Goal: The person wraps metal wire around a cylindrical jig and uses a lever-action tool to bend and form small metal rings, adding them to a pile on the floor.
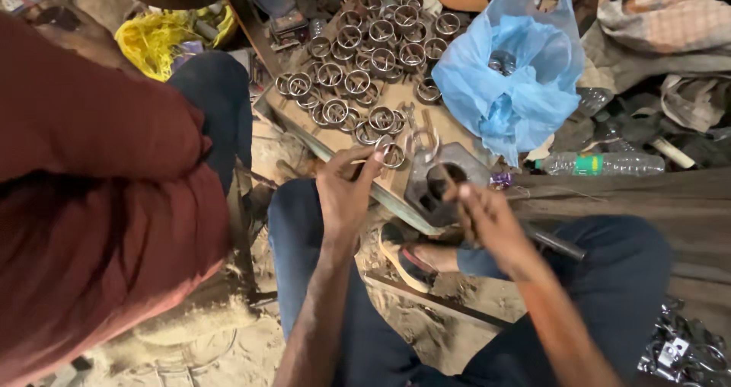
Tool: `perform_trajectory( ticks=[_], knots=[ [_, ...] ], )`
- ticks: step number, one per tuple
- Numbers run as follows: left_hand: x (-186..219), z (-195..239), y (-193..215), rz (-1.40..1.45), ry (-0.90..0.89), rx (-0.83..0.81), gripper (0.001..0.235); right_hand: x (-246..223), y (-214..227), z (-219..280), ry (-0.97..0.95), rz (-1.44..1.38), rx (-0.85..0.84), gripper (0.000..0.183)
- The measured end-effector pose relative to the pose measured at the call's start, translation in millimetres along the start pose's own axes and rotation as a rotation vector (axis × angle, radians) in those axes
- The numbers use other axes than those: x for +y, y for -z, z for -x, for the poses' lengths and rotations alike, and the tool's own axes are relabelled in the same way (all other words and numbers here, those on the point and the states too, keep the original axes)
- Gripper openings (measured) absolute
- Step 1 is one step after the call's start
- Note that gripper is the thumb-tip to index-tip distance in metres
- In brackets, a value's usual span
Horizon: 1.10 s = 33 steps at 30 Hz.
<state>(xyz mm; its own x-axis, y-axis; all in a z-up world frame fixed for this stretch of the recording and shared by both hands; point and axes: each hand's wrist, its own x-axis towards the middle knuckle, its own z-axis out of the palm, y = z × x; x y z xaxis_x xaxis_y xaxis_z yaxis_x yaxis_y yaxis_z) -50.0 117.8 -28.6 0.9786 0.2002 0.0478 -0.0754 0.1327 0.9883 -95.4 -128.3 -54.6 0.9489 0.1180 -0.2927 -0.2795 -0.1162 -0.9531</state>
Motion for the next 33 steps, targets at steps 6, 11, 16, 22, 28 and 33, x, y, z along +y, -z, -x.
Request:
perform_trajectory(
  ticks=[6,11,16,22,28,33],
  knots=[
    [-13,15,-7,-0.212,-0.077,-0.11,0.019,65,-15,38,-0.078,-0.14,-0.039,0.039],
    [-23,20,-21,-0.379,-0.198,-0.149,0.015,84,-15,24,-0.094,-0.183,-0.063,0.041],
    [-33,21,-30,-0.518,-0.342,-0.145,0.014,94,-19,20,-0.145,-0.157,-0.046,0.04],
    [-54,24,-40,-0.569,-0.314,-0.161,0.015,116,-16,15,0.024,-0.094,-0.086,0.03],
    [-57,24,-45,-0.605,-0.264,-0.142,0.015,98,-13,28,0.138,0.281,0.045,0.019],
    [-55,28,-45,-0.738,-0.327,-0.147,0.017,66,-10,37,0.227,0.439,0.26,0.02]
  ],
)
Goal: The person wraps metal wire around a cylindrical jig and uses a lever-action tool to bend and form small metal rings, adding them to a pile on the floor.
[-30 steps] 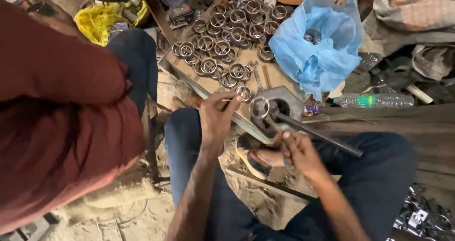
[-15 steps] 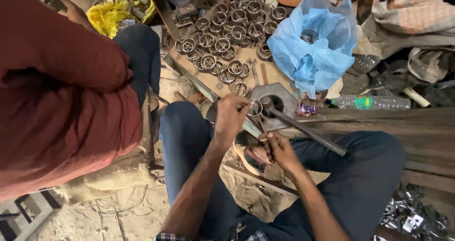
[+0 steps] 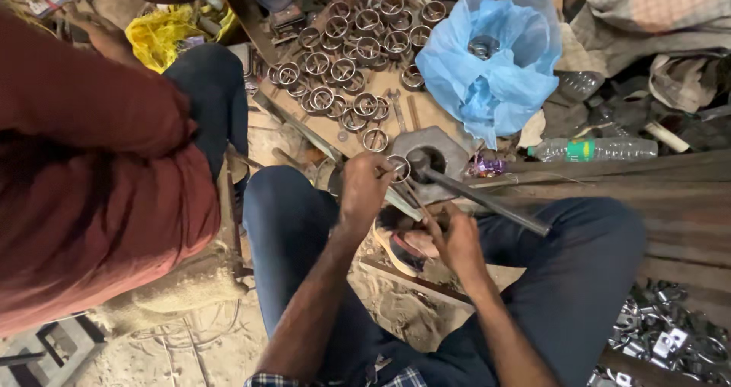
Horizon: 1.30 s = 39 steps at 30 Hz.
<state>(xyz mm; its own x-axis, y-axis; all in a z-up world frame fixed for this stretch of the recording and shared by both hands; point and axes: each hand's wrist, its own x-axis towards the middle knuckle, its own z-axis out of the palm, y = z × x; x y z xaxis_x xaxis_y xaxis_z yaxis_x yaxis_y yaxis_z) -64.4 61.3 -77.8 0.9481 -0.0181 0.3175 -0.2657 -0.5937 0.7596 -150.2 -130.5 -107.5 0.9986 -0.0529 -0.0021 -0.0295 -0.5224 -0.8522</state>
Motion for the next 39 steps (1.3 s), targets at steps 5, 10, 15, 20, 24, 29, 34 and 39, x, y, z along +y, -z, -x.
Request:
perform_trajectory(
  ticks=[5,10,15,20,24,29,34,39],
  knots=[
    [4,0,5,0.048,0.105,-0.089,0.017,-15,9,-4,0.009,0.027,0.015,0.016],
    [12,3,12,-0.023,0.164,-0.109,0.014,-19,6,-5,0.072,0.023,0.071,0.015],
    [13,-2,14,-0.071,0.188,-0.128,0.014,-19,0,-12,-0.008,0.011,0.083,0.016],
    [10,-4,13,-0.067,0.169,-0.108,0.012,-17,0,-13,0.057,0.01,0.1,0.015],
    [9,-4,12,-0.059,0.131,-0.133,0.013,-18,3,-11,0.014,0.004,0.096,0.015],
    [12,-4,10,-0.05,0.094,-0.169,0.013,-19,2,-11,-0.021,-0.089,0.089,0.011],
    [16,-3,13,-0.049,0.132,-0.175,0.014,-17,-3,-15,-0.039,-0.227,0.041,0.009],
    [20,-3,12,-0.023,0.16,-0.17,0.015,-12,-6,-19,-0.04,-0.271,0.01,0.011]
  ],
)
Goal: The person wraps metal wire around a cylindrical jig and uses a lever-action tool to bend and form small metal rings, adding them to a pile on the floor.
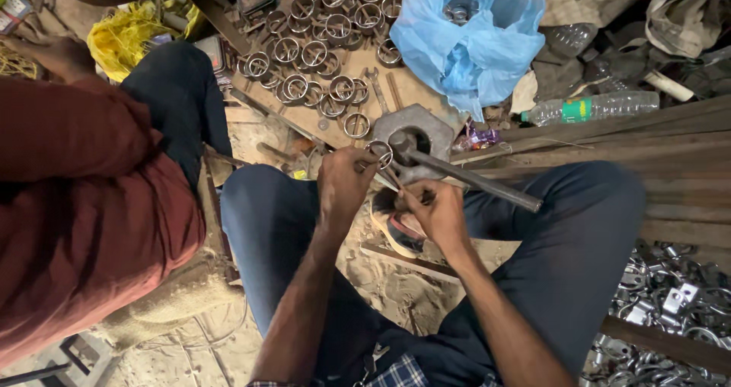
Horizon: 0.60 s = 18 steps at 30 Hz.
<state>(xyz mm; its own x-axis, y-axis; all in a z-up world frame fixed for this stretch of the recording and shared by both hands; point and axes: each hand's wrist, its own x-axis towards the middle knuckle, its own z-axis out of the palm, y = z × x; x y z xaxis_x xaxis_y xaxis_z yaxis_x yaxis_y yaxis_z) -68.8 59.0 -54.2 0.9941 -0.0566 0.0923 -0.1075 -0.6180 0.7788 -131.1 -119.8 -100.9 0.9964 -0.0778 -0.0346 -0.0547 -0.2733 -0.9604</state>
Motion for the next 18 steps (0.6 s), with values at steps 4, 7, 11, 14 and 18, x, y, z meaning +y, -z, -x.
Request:
perform_trajectory(
  ticks=[4,7,11,14,18],
  knots=[
    [1,0,1,-0.017,0.048,-0.019,0.015,1,-1,-2,0.056,0.077,0.031,0.013],
    [2,0,1,0.007,0.036,-0.018,0.015,-2,-1,-3,0.021,0.057,0.025,0.014],
    [2,0,1,0.003,0.023,-0.012,0.015,-5,1,-1,0.05,0.07,0.031,0.014],
    [2,0,2,-0.002,0.036,-0.017,0.015,-7,0,-1,0.097,0.066,0.046,0.014],
    [5,0,2,0.008,0.01,-0.017,0.015,-9,0,-3,0.066,0.097,0.053,0.014]
  ],
)
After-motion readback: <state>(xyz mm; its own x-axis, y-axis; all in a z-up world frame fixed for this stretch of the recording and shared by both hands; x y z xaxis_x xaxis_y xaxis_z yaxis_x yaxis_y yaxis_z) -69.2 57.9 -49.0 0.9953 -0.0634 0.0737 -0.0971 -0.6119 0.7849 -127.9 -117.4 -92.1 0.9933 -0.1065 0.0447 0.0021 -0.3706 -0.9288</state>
